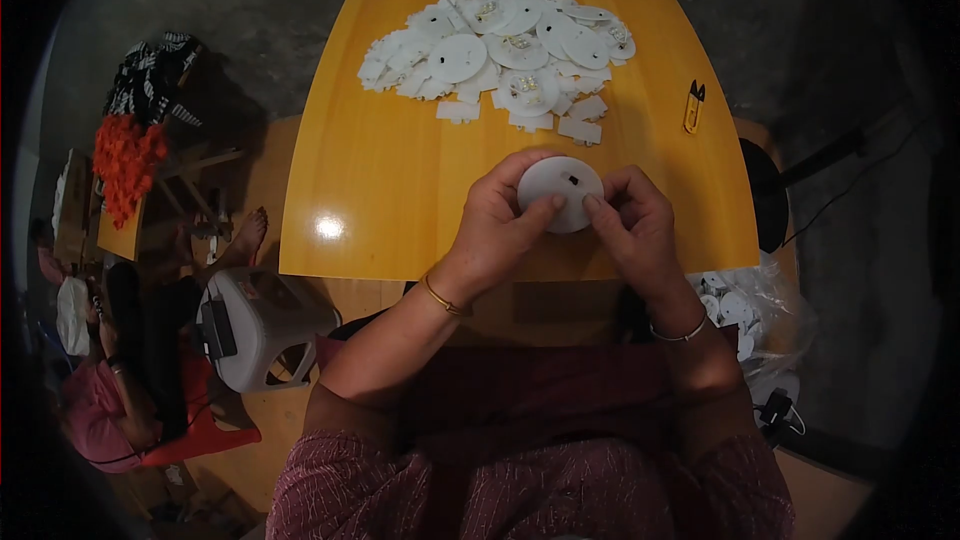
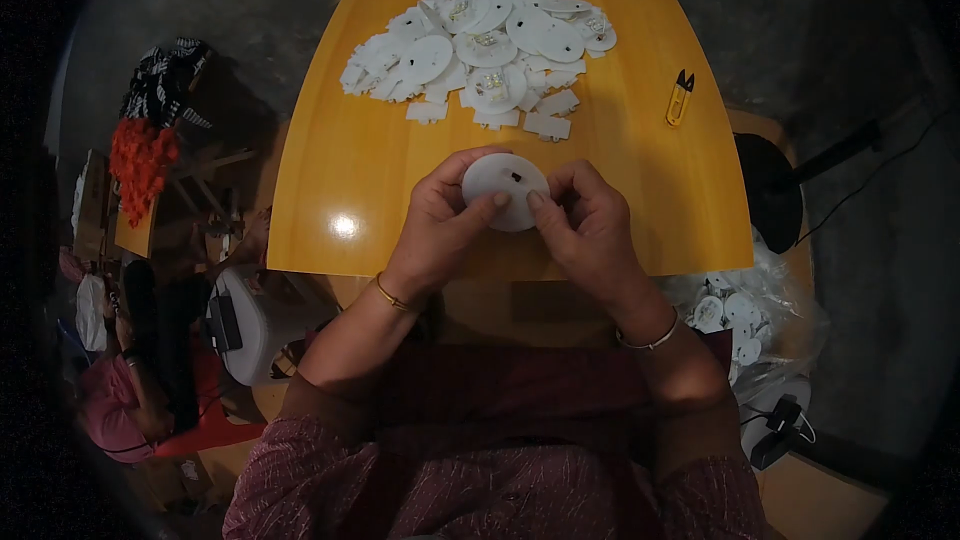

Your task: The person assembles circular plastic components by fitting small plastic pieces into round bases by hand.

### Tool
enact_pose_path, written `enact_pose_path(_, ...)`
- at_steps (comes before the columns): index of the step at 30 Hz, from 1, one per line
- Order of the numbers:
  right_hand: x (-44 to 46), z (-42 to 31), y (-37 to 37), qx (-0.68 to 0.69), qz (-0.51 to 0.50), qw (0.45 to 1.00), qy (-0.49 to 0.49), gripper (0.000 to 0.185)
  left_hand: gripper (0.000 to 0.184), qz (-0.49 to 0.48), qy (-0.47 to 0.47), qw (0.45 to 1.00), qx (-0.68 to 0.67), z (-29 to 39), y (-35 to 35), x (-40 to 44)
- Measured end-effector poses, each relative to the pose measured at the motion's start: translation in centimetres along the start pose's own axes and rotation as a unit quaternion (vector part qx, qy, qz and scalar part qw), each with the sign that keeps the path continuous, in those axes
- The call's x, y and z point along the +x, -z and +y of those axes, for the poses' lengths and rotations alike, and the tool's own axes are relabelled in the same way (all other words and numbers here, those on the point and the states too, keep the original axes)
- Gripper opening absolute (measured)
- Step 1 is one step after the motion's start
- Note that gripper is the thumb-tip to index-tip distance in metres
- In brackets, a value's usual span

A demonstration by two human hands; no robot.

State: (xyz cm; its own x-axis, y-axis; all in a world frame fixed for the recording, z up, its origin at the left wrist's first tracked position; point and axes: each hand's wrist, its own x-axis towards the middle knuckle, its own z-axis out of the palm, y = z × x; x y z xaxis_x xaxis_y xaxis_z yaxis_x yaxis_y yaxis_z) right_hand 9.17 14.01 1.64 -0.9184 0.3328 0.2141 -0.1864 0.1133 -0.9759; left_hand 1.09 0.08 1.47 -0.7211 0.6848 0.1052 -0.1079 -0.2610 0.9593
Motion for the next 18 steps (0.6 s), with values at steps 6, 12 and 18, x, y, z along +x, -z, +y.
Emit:
enact_pose_path(6,0.5,0.3,0.3,-0.006,-0.004,1.0,0.023,0.014,0.034,-0.031,0.02,0.999,-0.012,0.5,0.3,0.0)
enact_pose_path(12,0.0,-0.4,0.3,-0.047,-0.039,0.998,-0.001,0.012,0.028,-0.098,-0.016,0.991,0.094,0.3,-0.1,-0.1)
enact_pose_path(18,0.1,-0.2,0.0,-0.081,-0.041,0.996,0.015,0.01,0.025,-0.079,-0.005,0.992,0.102,0.3,-0.1,0.0)
